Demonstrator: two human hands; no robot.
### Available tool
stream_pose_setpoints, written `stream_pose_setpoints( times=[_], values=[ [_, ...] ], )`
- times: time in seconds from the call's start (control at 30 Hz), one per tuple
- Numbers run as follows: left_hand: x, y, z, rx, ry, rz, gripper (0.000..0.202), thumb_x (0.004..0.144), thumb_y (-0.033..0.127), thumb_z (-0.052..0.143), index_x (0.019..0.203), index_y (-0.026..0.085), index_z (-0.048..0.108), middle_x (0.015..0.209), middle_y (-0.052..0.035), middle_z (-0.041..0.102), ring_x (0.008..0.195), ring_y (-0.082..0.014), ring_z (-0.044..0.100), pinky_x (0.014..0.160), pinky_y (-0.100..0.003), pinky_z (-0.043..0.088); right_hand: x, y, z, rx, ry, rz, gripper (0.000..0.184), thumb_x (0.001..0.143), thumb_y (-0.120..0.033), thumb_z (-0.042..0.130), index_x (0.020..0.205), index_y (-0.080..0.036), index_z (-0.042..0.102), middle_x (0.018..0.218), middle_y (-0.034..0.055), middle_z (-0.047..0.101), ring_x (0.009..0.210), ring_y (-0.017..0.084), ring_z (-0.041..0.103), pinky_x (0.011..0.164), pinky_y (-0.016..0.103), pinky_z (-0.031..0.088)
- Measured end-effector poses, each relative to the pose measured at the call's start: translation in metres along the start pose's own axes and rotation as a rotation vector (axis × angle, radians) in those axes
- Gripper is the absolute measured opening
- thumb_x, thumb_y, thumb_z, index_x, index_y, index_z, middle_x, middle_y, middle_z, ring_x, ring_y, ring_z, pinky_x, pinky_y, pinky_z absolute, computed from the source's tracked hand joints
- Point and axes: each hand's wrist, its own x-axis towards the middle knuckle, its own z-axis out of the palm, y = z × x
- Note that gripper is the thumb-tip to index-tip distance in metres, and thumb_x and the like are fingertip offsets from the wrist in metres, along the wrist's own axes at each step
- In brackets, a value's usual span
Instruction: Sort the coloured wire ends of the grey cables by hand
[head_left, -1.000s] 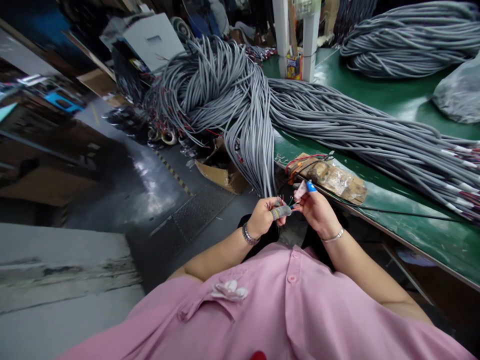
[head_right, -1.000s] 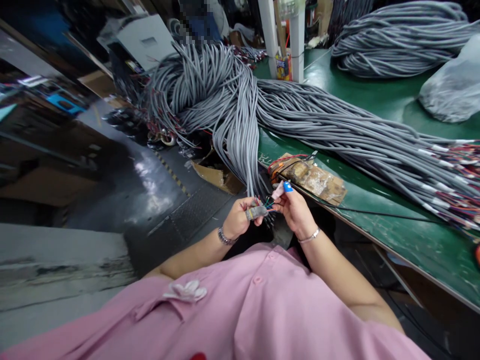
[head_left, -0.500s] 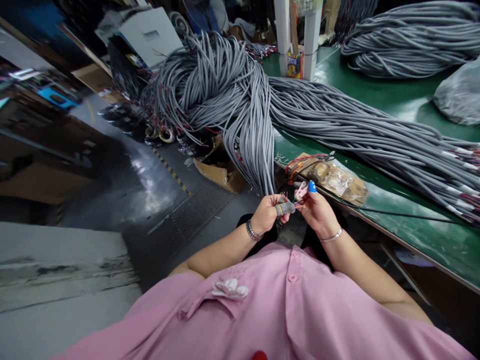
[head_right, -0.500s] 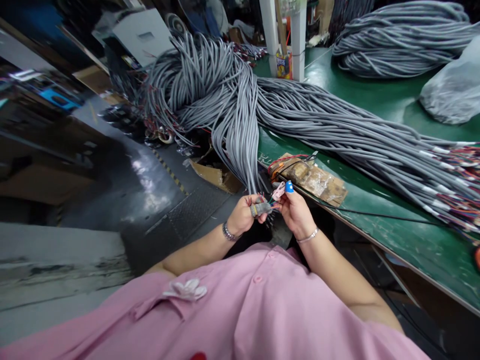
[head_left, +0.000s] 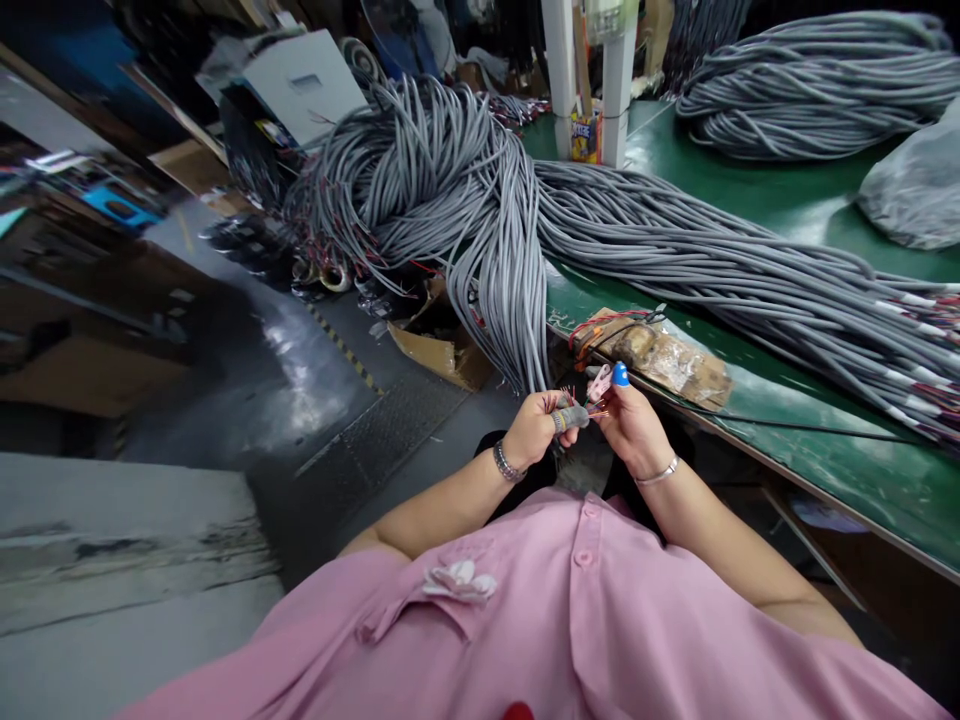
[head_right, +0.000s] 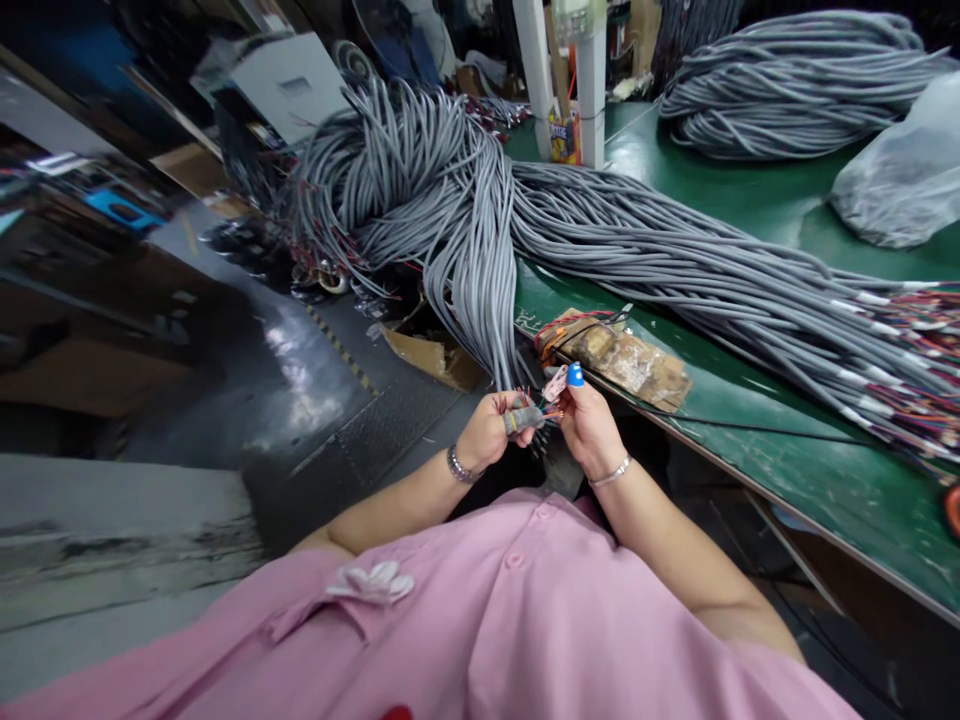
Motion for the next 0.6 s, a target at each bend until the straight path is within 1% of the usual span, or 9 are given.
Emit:
stream_pose_setpoints(
  times=[0.1, 0.17, 0.3, 0.4, 0.47, 0.57, 0.6],
  values=[
    [0.001, -0.001, 0.001, 0.003, -0.002, 0.011, 0.026, 0.071, 0.033, 0.072, 0.063, 0.012, 0.06, 0.049, 0.0005, 0.059, 0.039, -0.007, 0.049, 0.041, -0.018, 0.038, 0.0, 0.0, 0.002, -0.004, 0.014, -0.024, 0.038, 0.07, -0.053, 0.076, 0.068, -0.017, 0.064, 0.064, -0.0007, 0.063, 0.055, 0.01, 0.052, 0.051, 0.024, 0.043],
    [0.001, -0.001, 0.001, 0.004, 0.001, 0.021, 0.027, 0.071, 0.034, 0.073, 0.062, 0.012, 0.059, 0.048, 0.0005, 0.059, 0.039, -0.0068, 0.048, 0.041, -0.018, 0.038, 0.0, 0.001, 0.001, -0.008, 0.002, -0.015, 0.039, 0.071, -0.055, 0.075, 0.07, -0.018, 0.064, 0.064, -0.0008, 0.063, 0.056, 0.011, 0.052, 0.051, 0.024, 0.044],
    [-0.002, -0.001, 0.0, -0.001, 0.019, 0.035, 0.032, 0.071, 0.039, 0.073, 0.061, 0.013, 0.058, 0.049, 0.0005, 0.059, 0.039, -0.0072, 0.049, 0.042, -0.019, 0.039, 0.0, 0.001, -0.007, 0.006, -0.049, 0.063, 0.045, 0.073, -0.064, 0.067, 0.078, -0.019, 0.065, 0.07, 0.0005, 0.065, 0.058, 0.012, 0.055, 0.053, 0.024, 0.047],
    [-0.009, -0.001, -0.001, 0.031, 0.038, 0.08, 0.034, 0.072, 0.042, 0.073, 0.061, 0.013, 0.058, 0.049, 0.0005, 0.059, 0.041, -0.0074, 0.049, 0.043, -0.02, 0.04, 0.002, -0.001, -0.013, 0.019, -0.068, 0.118, 0.052, 0.074, -0.07, 0.061, 0.083, -0.019, 0.067, 0.075, 0.0026, 0.067, 0.063, 0.013, 0.059, 0.054, 0.024, 0.05],
    [-0.014, -0.002, -0.001, 0.061, 0.066, 0.115, 0.034, 0.074, 0.042, 0.072, 0.062, 0.013, 0.059, 0.05, 0.0004, 0.059, 0.042, -0.0073, 0.05, 0.044, -0.02, 0.041, 0.002, -0.002, -0.015, 0.003, -0.076, 0.117, 0.048, 0.076, -0.065, 0.064, 0.084, -0.019, 0.068, 0.075, 0.0028, 0.068, 0.064, 0.013, 0.059, 0.055, 0.023, 0.05],
    [-0.021, -0.002, 0.001, 0.095, 0.117, 0.158, 0.031, 0.076, 0.041, 0.071, 0.067, 0.013, 0.06, 0.053, 0.0002, 0.06, 0.044, -0.008, 0.052, 0.046, -0.02, 0.043, 0.002, -0.002, -0.015, -0.043, -0.068, 0.062, 0.031, 0.078, -0.05, 0.071, 0.085, -0.019, 0.069, 0.075, 0.0013, 0.067, 0.064, 0.011, 0.058, 0.056, 0.021, 0.05],
    [-0.022, -0.002, 0.003, 0.109, 0.13, 0.173, 0.03, 0.077, 0.041, 0.071, 0.068, 0.013, 0.061, 0.053, 0.0002, 0.061, 0.045, -0.0082, 0.053, 0.047, -0.021, 0.044, 0.001, -0.002, -0.015, -0.054, -0.068, 0.045, 0.029, 0.079, -0.047, 0.071, 0.085, -0.019, 0.07, 0.074, 0.0011, 0.067, 0.064, 0.011, 0.058, 0.057, 0.021, 0.049]
  ],
)
